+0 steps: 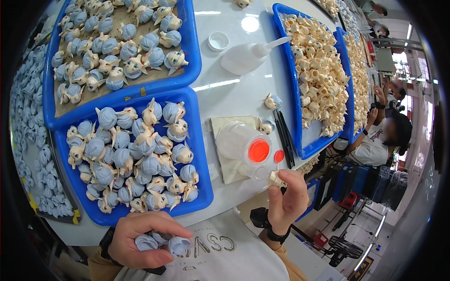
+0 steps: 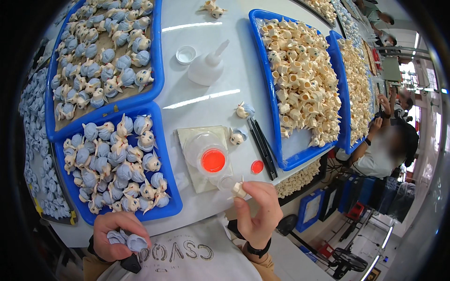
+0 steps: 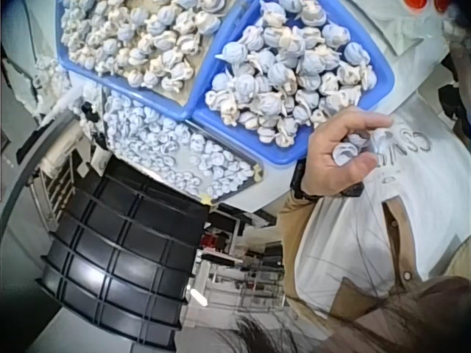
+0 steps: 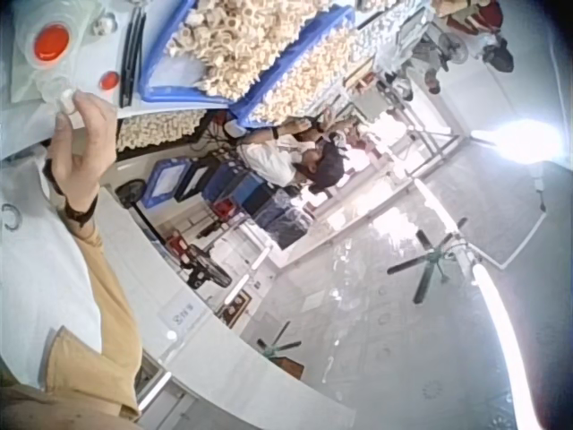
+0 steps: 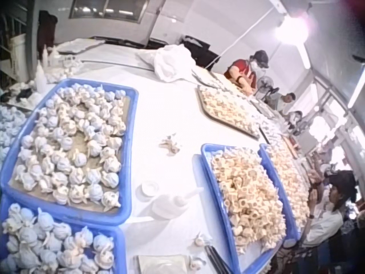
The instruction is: The person assembles small figurines by applying glue to the base of a white body and attaching a blue head. They handle the parts one at a time, wipe the assembled figures with a cloth, and place them into blue trays. The process is repeated continuously throughout the clip.
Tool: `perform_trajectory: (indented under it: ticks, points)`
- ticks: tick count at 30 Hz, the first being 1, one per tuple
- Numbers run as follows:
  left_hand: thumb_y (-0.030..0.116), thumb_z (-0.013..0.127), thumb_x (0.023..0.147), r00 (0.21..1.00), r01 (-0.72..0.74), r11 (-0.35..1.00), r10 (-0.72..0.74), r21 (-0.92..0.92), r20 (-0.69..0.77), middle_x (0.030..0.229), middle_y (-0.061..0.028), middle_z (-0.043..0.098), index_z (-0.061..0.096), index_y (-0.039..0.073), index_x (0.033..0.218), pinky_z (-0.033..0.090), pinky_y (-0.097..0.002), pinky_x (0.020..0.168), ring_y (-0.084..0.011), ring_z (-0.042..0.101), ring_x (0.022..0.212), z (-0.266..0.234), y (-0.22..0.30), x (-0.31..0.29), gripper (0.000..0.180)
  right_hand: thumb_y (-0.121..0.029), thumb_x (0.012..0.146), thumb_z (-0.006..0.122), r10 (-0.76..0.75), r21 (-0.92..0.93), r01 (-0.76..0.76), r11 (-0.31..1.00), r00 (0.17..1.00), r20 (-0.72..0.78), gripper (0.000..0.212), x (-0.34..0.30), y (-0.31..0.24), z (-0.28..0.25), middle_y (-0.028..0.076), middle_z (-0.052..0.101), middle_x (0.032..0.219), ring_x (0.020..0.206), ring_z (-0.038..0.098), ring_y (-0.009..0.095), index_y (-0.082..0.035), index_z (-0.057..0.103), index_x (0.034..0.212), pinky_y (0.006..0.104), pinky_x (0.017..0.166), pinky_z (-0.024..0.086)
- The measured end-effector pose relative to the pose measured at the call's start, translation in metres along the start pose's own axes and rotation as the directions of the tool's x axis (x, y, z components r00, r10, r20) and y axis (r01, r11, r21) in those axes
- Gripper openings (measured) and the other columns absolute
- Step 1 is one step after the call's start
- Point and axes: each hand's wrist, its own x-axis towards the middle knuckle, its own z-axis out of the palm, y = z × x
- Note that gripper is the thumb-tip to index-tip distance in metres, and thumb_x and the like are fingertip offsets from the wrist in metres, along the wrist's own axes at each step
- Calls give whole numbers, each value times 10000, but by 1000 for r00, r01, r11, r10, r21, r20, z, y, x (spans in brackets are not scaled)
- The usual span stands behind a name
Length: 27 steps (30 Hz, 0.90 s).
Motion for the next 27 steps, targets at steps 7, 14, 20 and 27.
perform_trajectory:
  ticks: [7,14,20,27]
  points:
    - [77,656,708,999,36,994,-39,-99,-33,899,-115,612,575,-54,996,408,-201,559,-89,534,631,3,0,0,326,31,697,616,48,36,-49,998,999,22,271,-5,5,1,151,595,854,757,563,261,22,547,959,315,696,440]
    - [75,672,699,993,-121,991,120,59,19,927,-123,597,579,-42,1002,404,-206,554,-85,521,653,-1,-6,5,338,33,690,618,26,34,-26,999,1000,9,272,-5,5,2,153,594,829,731,559,260,34,545,952,305,662,441]
    - [67,669,710,999,31,1000,-31,-5,-26,914,-93,571,565,-40,1012,393,-200,581,-75,507,690,2,-1,5,337,-36,677,683,-217,463,236,854,972,-94,241,-7,-40,16,150,595,791,674,562,223,12,571,885,289,550,439]
    - [14,662,721,999,49,998,-49,-43,12,891,-64,573,556,-33,1013,403,-211,628,-71,517,712,3,0,3,315,-63,622,714,-334,519,232,823,936,112,307,-6,-63,42,101,596,830,716,571,205,-11,629,912,252,553,441]
